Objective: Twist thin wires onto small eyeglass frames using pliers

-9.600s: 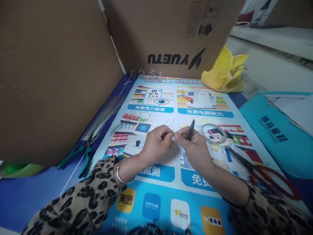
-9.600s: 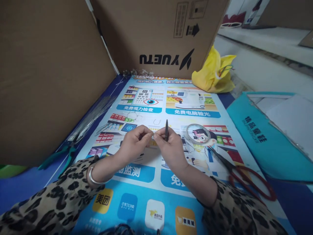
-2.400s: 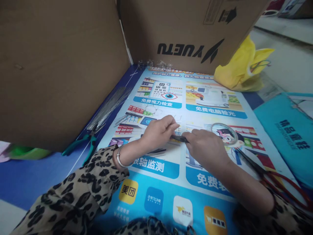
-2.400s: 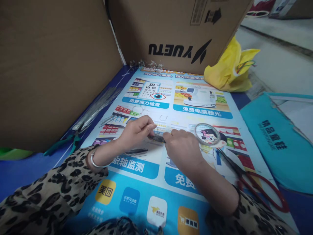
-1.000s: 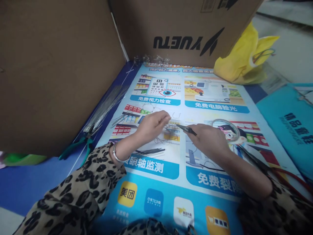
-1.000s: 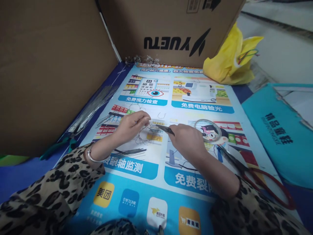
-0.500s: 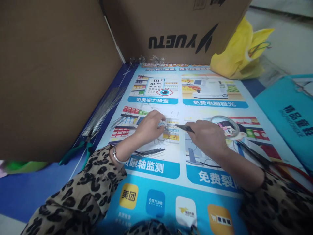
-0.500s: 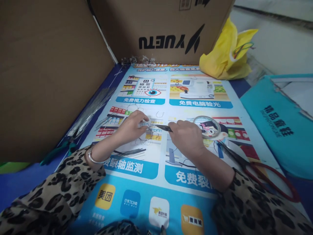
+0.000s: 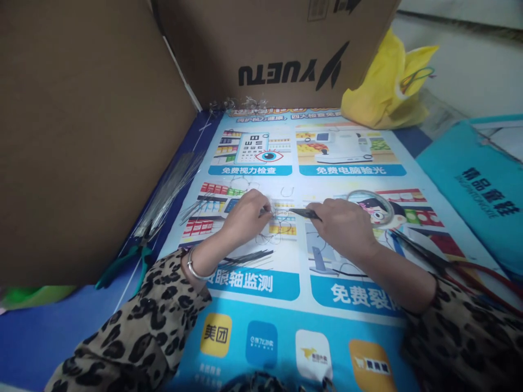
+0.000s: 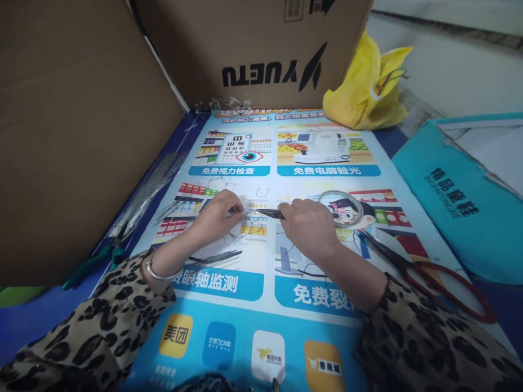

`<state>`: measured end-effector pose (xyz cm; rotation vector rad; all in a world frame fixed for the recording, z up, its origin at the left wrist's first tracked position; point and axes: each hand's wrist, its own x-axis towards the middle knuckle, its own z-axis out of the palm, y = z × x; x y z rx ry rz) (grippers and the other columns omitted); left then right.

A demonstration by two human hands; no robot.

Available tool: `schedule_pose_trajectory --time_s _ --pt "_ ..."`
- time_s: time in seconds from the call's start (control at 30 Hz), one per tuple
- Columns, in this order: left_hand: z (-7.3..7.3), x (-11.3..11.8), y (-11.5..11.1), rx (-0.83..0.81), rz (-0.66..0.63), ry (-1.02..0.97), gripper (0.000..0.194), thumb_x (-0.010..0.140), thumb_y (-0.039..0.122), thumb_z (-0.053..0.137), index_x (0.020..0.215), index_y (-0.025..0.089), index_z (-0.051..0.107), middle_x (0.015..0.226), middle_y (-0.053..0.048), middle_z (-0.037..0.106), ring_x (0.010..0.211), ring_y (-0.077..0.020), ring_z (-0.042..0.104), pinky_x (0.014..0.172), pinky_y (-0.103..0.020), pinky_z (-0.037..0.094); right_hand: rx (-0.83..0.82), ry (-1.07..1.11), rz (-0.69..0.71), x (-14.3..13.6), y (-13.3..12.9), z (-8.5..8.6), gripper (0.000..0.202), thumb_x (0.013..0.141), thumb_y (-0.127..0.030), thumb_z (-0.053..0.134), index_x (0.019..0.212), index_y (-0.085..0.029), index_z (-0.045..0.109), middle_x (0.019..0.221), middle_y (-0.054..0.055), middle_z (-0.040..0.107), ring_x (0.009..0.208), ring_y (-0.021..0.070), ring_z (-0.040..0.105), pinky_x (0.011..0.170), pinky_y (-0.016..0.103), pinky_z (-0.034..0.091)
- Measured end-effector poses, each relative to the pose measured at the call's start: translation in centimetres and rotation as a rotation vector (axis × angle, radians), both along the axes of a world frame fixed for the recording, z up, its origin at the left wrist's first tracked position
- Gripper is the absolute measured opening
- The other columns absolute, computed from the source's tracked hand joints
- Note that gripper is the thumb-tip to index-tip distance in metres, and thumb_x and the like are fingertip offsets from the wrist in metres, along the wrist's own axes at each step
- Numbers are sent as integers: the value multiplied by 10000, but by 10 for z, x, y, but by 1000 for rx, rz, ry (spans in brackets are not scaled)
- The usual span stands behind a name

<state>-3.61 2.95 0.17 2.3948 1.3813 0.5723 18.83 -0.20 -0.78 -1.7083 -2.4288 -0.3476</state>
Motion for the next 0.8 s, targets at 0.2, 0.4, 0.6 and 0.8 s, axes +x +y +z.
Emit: schedule_pose_trajectory --time_s 0.2,0.4,0.6,0.8 --pt "-2 0 1 4 -10 -42 96 751 137 569 687 178 510 820 -31 541 844 -173 512 770 -319 429 41 -9 13 2 1 -1 289 859 -281 430 1001 -208 671 785 56 646 741 199 547 618 304 262" --pt "-2 1 0 -12 -17 -43 124 746 167 591 672 179 492 781 -20 566 809 -168 515 754 -313 411 37 -23 -3 3 2 -2 280 837 -253 443 994 -196 667 787 58 647 732 194 546 610 302 252" --pt "6 1 -4 -86 -23 40 92 750 208 596 712 184 515 735 -8 542 706 -153 507 628 -277 372 16 -26 2 1 2 2 259 833 -265 450 949 -203 673 755 54 625 716 190 532 600 304 234" --pt "9 -1 -6 -163 -31 64 71 783 235 554 833 199 590 788 -18 568 701 -149 530 627 -279 380 48 -47 45 2 1 3 251 826 -259 461 944 -198 673 732 56 605 713 189 509 607 306 225"
